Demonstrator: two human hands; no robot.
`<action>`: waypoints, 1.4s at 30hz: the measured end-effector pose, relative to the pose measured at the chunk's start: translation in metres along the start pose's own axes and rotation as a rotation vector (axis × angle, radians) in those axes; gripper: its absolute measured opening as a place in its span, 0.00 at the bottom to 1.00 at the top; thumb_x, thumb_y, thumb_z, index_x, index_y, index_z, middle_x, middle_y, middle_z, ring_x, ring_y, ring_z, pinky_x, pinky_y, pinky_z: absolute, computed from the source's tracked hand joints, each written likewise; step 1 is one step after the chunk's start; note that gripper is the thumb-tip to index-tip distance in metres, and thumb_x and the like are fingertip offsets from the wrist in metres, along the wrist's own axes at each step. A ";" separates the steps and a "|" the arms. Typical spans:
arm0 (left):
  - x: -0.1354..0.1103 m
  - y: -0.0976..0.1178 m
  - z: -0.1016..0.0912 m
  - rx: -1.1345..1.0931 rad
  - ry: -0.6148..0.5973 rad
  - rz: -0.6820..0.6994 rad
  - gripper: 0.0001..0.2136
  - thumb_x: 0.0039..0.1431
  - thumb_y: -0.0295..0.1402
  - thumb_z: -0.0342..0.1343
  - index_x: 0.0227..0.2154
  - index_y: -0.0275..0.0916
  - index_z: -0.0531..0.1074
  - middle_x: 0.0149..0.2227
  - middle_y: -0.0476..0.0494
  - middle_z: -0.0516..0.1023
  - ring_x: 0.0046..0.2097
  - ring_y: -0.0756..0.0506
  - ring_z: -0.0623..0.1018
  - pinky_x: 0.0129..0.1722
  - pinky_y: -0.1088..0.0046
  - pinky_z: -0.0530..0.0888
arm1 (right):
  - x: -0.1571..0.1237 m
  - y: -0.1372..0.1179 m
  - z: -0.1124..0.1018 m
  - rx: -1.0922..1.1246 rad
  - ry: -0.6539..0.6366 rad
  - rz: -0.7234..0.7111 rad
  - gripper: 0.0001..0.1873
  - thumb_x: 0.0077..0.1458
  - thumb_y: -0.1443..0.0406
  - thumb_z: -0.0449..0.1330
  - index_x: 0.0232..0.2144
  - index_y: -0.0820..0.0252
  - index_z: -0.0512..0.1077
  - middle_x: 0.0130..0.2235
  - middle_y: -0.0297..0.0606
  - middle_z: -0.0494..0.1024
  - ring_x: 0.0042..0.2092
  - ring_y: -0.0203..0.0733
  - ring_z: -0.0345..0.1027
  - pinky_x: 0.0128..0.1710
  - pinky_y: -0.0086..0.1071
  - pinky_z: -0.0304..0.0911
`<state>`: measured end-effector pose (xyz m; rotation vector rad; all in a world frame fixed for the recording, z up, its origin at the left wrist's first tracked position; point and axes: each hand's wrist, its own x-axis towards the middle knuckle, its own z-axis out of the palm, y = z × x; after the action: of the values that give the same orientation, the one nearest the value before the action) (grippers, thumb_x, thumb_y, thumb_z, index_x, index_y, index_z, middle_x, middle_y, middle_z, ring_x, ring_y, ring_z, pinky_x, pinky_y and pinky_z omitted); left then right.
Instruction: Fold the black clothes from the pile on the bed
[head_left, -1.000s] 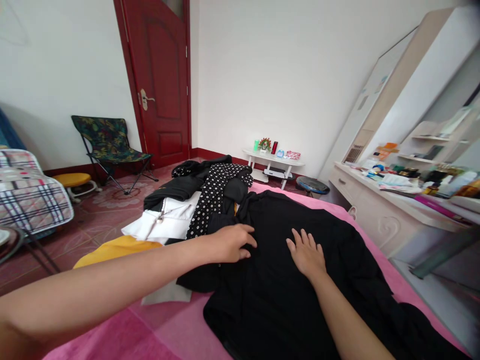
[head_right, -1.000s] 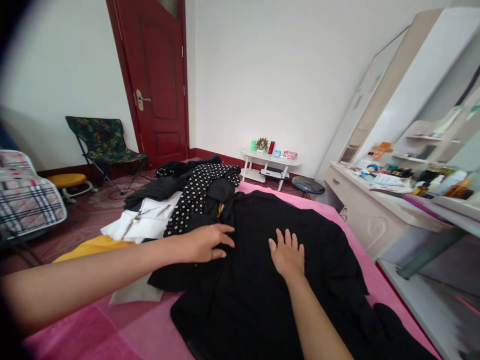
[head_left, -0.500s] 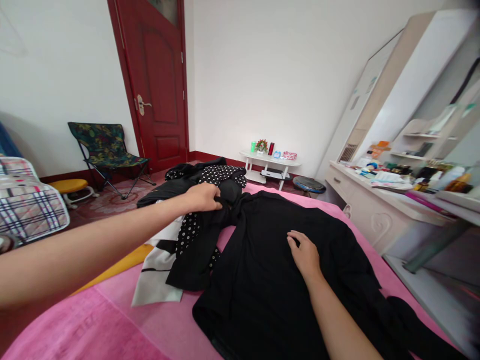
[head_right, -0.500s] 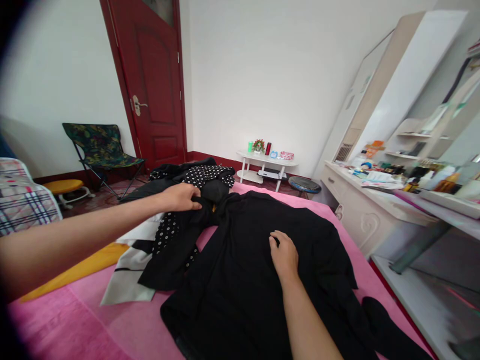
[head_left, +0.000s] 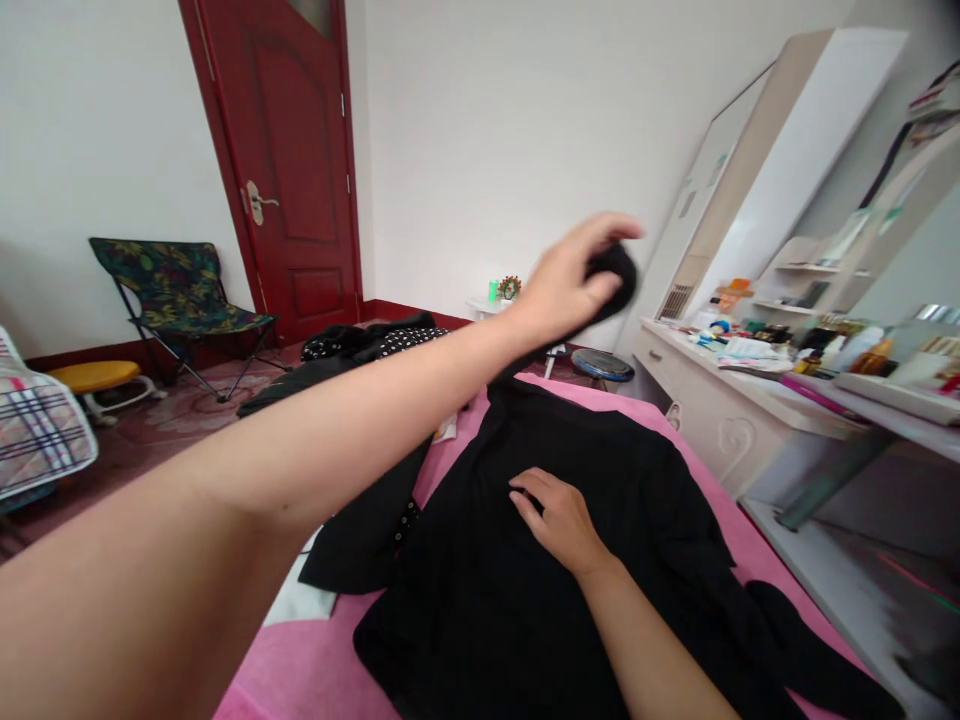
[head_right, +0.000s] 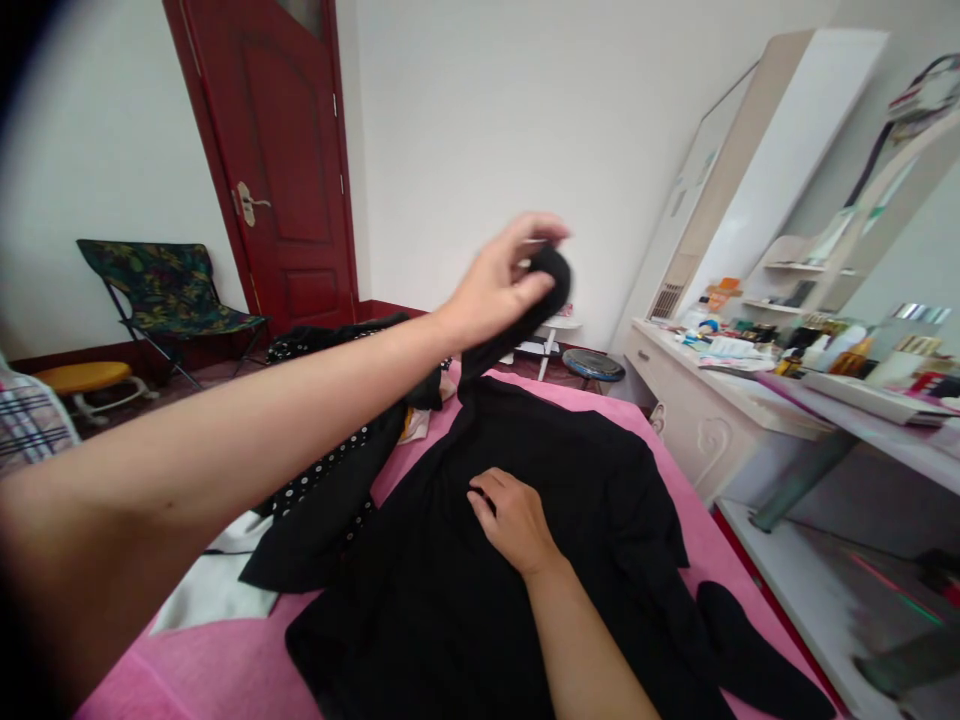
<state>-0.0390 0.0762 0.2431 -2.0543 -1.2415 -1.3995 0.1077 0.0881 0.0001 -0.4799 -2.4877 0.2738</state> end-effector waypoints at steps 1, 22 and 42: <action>-0.006 0.022 0.011 -0.055 -0.109 0.107 0.22 0.59 0.32 0.47 0.57 0.41 0.59 0.55 0.43 0.66 0.59 0.40 0.63 0.56 0.56 0.62 | -0.001 0.000 0.000 -0.004 -0.016 -0.002 0.11 0.60 0.63 0.52 0.41 0.56 0.72 0.40 0.37 0.75 0.42 0.40 0.69 0.44 0.32 0.64; -0.241 0.053 -0.059 0.442 -1.131 -0.493 0.19 0.44 0.38 0.56 0.40 0.37 0.71 0.39 0.36 0.76 0.39 0.35 0.77 0.39 0.58 0.74 | 0.057 0.053 0.027 -0.173 0.141 0.682 0.36 0.41 0.72 0.61 0.56 0.60 0.62 0.52 0.51 0.67 0.36 0.44 0.73 0.40 0.36 0.68; -0.183 0.062 -0.031 -0.391 -0.729 -0.748 0.10 0.41 0.24 0.49 0.30 0.39 0.67 0.22 0.55 0.64 0.23 0.54 0.62 0.19 0.81 0.57 | 0.057 0.090 -0.013 -0.055 0.882 0.499 0.15 0.49 0.71 0.47 0.37 0.63 0.70 0.48 0.48 0.71 0.51 0.42 0.65 0.50 0.33 0.61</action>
<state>-0.0282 -0.0636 0.1071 -2.6411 -2.3863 -1.2471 0.0963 0.1937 0.0130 -0.9925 -1.4994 0.1357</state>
